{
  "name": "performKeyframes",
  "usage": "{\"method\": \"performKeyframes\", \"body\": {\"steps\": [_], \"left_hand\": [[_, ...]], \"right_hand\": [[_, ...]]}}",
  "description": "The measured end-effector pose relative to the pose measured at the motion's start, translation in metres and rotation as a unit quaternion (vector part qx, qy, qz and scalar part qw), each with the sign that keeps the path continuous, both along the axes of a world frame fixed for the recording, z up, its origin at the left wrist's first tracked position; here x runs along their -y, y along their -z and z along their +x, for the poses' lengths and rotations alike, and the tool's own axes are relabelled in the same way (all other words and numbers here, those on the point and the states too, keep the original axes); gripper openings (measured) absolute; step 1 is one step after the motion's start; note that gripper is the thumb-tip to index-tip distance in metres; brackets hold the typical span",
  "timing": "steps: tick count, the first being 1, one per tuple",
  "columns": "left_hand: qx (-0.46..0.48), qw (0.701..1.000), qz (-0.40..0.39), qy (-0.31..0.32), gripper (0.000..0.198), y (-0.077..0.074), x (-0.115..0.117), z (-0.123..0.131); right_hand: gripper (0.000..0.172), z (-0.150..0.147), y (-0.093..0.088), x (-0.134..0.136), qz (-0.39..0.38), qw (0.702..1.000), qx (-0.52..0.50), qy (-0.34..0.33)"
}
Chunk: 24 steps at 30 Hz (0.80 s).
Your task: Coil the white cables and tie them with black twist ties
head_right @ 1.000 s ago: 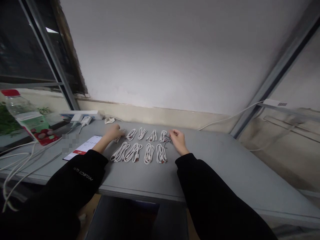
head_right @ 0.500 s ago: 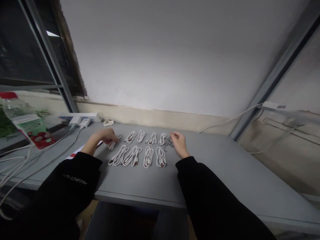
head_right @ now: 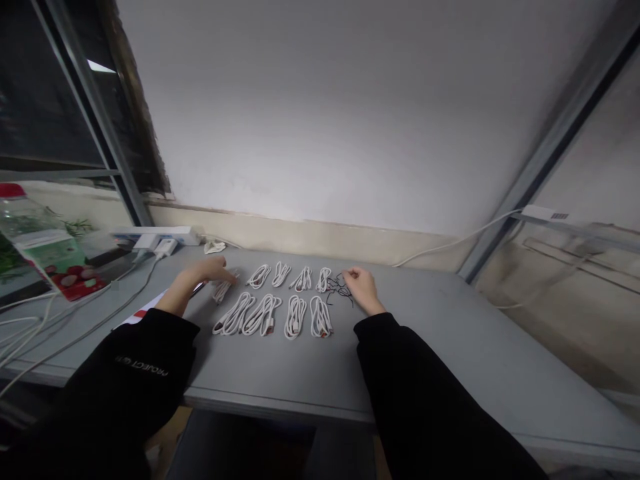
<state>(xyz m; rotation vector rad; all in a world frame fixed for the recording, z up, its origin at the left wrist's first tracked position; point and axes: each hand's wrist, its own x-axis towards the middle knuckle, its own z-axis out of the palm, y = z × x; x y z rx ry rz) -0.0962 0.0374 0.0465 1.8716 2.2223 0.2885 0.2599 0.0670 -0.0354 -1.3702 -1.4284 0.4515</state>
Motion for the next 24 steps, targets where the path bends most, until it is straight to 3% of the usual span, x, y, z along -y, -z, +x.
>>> {"method": "performKeyframes", "body": {"steps": [4,7,14,19,24], "left_hand": [[-0.042,0.99,0.137,0.014,0.048,0.009,0.0,0.02],[-0.056,0.98,0.19,0.035,0.042,0.021,0.001,0.042],[-0.146,0.979,0.118,0.079,0.047,0.044,-0.002,0.059],[-0.155,0.979,0.1,0.09,0.04,0.05,-0.006,0.057],[-0.117,0.984,0.113,0.075,0.037,0.052,-0.007,0.06]], "right_hand": [[0.008,0.0,0.005,-0.001,0.015,0.994,0.109,-0.024],[0.007,-0.002,0.013,-0.003,0.044,0.977,0.203,-0.046],[0.013,-0.003,0.026,-0.006,0.053,0.96,0.269,-0.062],[0.01,-0.004,0.024,-0.009,0.054,0.962,0.262,-0.058],[0.011,-0.008,0.019,-0.005,0.069,0.973,0.218,-0.009]]}}
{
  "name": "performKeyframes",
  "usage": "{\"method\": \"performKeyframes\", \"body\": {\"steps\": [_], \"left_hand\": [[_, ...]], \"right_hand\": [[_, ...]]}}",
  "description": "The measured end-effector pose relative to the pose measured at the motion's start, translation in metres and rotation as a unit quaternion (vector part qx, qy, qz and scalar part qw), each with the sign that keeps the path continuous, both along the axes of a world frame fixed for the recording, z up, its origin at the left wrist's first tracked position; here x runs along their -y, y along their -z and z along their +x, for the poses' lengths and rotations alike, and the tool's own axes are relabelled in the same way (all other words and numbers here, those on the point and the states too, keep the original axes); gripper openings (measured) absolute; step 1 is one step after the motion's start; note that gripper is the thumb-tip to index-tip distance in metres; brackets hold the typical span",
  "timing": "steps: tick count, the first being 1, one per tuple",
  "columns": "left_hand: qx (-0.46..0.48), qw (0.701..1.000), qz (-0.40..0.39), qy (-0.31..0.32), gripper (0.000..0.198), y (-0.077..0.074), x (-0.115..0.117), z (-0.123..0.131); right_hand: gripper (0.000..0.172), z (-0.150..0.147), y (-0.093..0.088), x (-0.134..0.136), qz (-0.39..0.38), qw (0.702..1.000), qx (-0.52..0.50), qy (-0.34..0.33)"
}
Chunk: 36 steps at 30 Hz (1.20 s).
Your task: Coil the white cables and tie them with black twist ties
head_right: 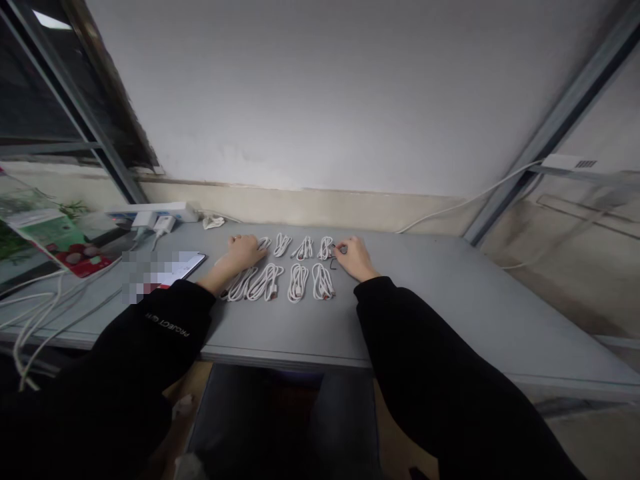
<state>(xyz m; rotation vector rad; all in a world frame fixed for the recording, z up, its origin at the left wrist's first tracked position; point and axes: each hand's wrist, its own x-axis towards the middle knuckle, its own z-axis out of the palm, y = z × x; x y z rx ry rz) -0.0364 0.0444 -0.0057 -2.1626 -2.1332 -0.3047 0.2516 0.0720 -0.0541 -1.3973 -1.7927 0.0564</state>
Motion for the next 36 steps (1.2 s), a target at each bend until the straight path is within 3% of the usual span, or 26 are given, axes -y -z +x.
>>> {"method": "performKeyframes", "body": {"steps": [9,14,16,18,23,26,29,32,36], "left_hand": [[0.037,0.999,0.012,-0.037,0.039,-0.011,0.012,0.006],[0.2,0.973,0.109,-0.036,0.033,-0.016,0.009,0.006],[0.325,0.937,0.128,-0.01,0.027,-0.015,0.005,0.008],[0.464,0.878,0.116,0.011,0.021,-0.014,0.003,0.013],[0.743,0.666,-0.001,0.065,0.011,-0.016,0.008,0.029],[0.806,0.576,-0.085,0.104,0.01,-0.019,0.014,0.03],[0.826,0.527,-0.158,0.124,0.011,-0.021,0.018,0.026],[0.834,0.499,-0.194,0.134,0.012,-0.023,0.02,0.023],[0.827,0.514,-0.173,0.147,0.021,-0.022,0.02,0.024]], "right_hand": [[0.012,-0.009,-0.014,0.015,0.003,0.996,-0.086,0.01],[0.014,-0.012,-0.019,0.021,0.027,0.992,-0.118,0.022],[0.015,-0.013,-0.021,0.023,0.039,0.99,-0.13,0.027],[0.014,-0.013,-0.022,0.024,0.049,0.989,-0.14,0.03],[0.015,-0.014,-0.022,0.025,0.062,0.985,-0.16,0.023],[0.017,-0.016,-0.021,0.026,0.061,0.984,-0.163,0.02],[0.016,-0.018,-0.021,0.028,0.069,0.986,-0.152,-0.001],[0.011,-0.022,-0.021,0.03,0.1,0.985,-0.132,-0.044],[0.006,-0.028,-0.022,0.034,0.149,0.979,-0.103,-0.093]]}}
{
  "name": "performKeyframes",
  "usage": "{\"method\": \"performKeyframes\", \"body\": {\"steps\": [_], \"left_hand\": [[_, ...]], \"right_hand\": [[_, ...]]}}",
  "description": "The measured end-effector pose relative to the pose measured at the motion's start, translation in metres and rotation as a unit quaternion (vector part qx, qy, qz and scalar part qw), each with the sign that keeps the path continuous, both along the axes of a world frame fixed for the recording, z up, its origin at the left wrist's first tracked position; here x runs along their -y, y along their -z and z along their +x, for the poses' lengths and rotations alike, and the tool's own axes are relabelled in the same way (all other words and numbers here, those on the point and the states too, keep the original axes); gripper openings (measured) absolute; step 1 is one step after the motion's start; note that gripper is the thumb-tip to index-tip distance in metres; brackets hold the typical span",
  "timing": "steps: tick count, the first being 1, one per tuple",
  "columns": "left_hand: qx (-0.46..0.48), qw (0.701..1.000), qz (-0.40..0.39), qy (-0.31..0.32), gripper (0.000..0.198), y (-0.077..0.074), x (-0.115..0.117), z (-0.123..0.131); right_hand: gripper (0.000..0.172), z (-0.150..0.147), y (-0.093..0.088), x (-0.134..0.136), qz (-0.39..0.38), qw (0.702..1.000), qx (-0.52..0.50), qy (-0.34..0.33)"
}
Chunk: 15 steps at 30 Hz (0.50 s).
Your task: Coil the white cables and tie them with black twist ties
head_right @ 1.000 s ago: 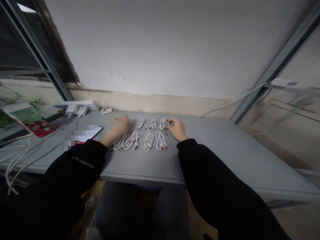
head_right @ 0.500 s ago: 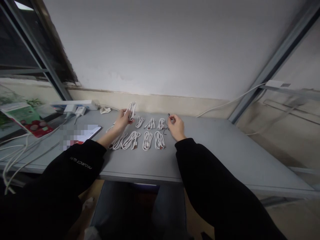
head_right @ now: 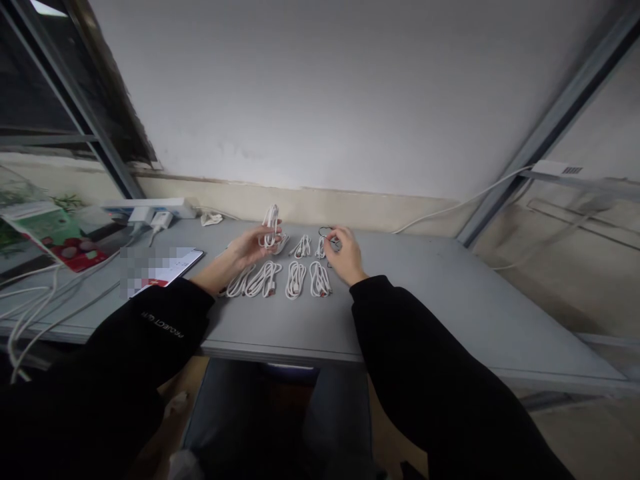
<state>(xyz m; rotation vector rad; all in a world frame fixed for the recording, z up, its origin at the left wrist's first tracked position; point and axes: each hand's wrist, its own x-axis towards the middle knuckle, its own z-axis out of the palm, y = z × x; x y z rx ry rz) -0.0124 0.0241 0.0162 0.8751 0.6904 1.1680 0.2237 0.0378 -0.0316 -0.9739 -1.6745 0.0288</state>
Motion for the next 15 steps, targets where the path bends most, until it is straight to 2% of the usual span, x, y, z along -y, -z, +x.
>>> {"method": "performKeyframes", "body": {"steps": [5,9,15], "left_hand": [[-0.098,0.992,0.077,-0.013,0.01,0.006,0.002,0.009],[-0.222,0.959,0.174,-0.023,0.036,0.009,0.006,0.014],[-0.344,0.902,0.256,-0.043,0.042,0.011,0.009,0.017]], "right_hand": [[0.006,-0.006,-0.002,0.008,0.036,0.999,0.022,-0.02],[0.008,-0.01,-0.004,0.013,0.072,0.997,0.035,-0.019],[0.01,-0.015,-0.011,0.019,0.151,0.987,0.053,-0.021]]}}
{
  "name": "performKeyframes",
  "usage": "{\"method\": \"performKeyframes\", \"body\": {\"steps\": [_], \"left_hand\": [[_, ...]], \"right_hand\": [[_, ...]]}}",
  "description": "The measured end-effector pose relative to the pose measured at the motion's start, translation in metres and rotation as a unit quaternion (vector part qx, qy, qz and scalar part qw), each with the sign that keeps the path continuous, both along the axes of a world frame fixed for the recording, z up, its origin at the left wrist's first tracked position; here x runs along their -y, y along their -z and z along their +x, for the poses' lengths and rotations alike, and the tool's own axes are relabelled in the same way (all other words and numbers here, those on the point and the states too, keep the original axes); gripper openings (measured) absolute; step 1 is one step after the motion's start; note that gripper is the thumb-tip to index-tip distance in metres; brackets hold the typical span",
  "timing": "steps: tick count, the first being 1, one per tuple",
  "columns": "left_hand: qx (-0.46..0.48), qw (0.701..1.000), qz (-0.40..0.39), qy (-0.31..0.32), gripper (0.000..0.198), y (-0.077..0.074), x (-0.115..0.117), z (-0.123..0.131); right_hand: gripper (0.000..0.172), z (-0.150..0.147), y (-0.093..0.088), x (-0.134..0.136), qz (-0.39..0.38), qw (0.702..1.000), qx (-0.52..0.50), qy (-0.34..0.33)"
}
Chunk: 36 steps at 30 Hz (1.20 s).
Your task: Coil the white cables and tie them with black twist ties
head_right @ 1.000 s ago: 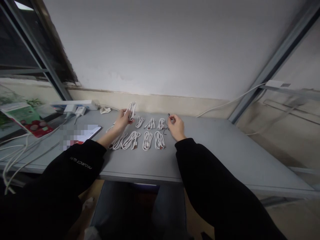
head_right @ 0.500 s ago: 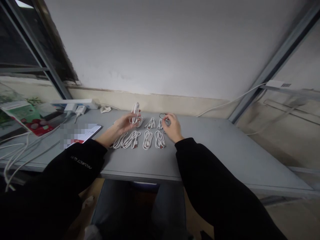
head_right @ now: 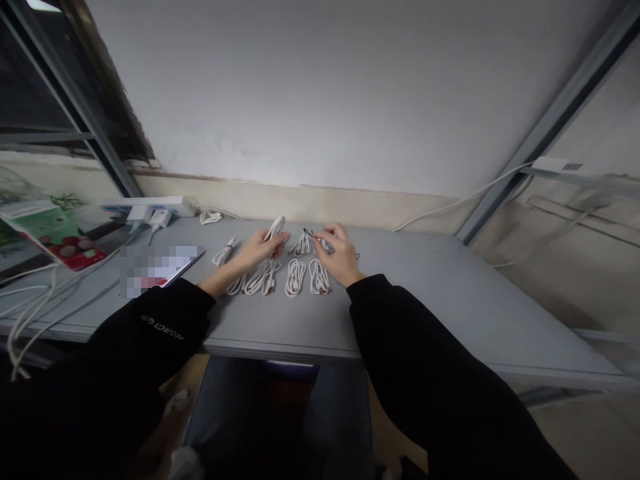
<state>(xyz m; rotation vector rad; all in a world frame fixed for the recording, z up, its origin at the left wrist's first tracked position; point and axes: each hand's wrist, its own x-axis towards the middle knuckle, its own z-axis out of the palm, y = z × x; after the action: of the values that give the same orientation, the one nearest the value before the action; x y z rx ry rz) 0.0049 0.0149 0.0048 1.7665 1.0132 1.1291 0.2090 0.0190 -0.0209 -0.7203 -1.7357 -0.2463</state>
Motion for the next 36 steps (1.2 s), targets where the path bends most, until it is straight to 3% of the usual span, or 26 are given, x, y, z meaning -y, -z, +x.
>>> {"method": "performKeyframes", "body": {"steps": [8,15,23,31,36], "left_hand": [[-0.035,0.998,0.045,0.017,0.042,0.001,-0.0012,0.0031],[-0.042,0.998,0.036,-0.002,0.032,-0.0053,0.0045,0.0042],[0.077,0.993,-0.071,0.049,0.029,-0.0068,0.0069,0.0072],[-0.014,0.998,0.002,0.053,0.018,-0.0032,0.0069,0.0049],[-0.026,0.995,0.063,0.071,0.014,-0.0034,0.008,0.005]], "right_hand": [[0.012,-0.0054,-0.004,0.0069,0.013,0.999,0.038,-0.036],[0.014,-0.0058,-0.0011,0.005,-0.002,0.998,0.042,-0.038],[0.015,-0.0065,0.0007,0.0061,-0.053,0.996,0.064,-0.032],[0.012,-0.0081,-0.0022,0.0091,-0.051,0.996,0.07,-0.019],[0.008,-0.0078,0.0024,0.0062,-0.049,0.994,0.075,-0.057]]}}
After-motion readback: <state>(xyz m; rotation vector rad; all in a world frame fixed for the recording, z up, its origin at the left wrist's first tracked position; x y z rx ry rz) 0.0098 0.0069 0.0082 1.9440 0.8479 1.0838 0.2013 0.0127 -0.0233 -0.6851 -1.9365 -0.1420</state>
